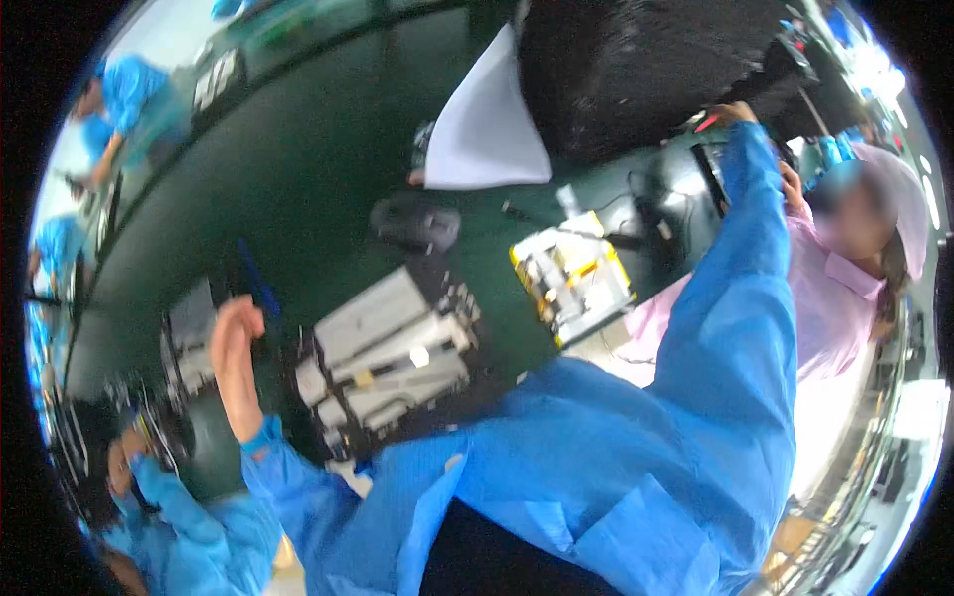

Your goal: Checking and testing tablet screens and internal components on an assembly line.

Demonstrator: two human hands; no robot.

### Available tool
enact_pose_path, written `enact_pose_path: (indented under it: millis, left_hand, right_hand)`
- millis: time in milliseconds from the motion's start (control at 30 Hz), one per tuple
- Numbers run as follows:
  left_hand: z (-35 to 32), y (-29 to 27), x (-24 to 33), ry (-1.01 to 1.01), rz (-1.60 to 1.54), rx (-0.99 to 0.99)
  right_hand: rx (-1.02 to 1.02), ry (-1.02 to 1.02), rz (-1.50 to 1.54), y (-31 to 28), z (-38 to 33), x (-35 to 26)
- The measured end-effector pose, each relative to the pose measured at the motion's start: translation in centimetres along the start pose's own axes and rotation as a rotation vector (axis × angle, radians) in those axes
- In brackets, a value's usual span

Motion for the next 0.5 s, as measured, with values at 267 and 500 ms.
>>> enact_pose_path:
  millis: [267, 500]
  left_hand:
    - [-3.8, -0.8, 0.5, 0.031, 0.127, 0.093]
    - [-11.5, 2.1, -4.6, -0.113, 0.032, 0.361]
  right_hand:
    - [-0.135, -0.582, 0.001, -3.2, -40.4, -19.0]
    - [-0.386, -0.748, 0.64, 9.4, -51.1, -24.0]
Point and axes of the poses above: each hand's wrist, its own z-axis towards the middle knuckle, its own y-axis out of the palm, x = y × z, the point moved 2 cm from there along z, towards the middle knuckle, and after that the axes turned 7 degrees about -y, right-handed, at the moved point
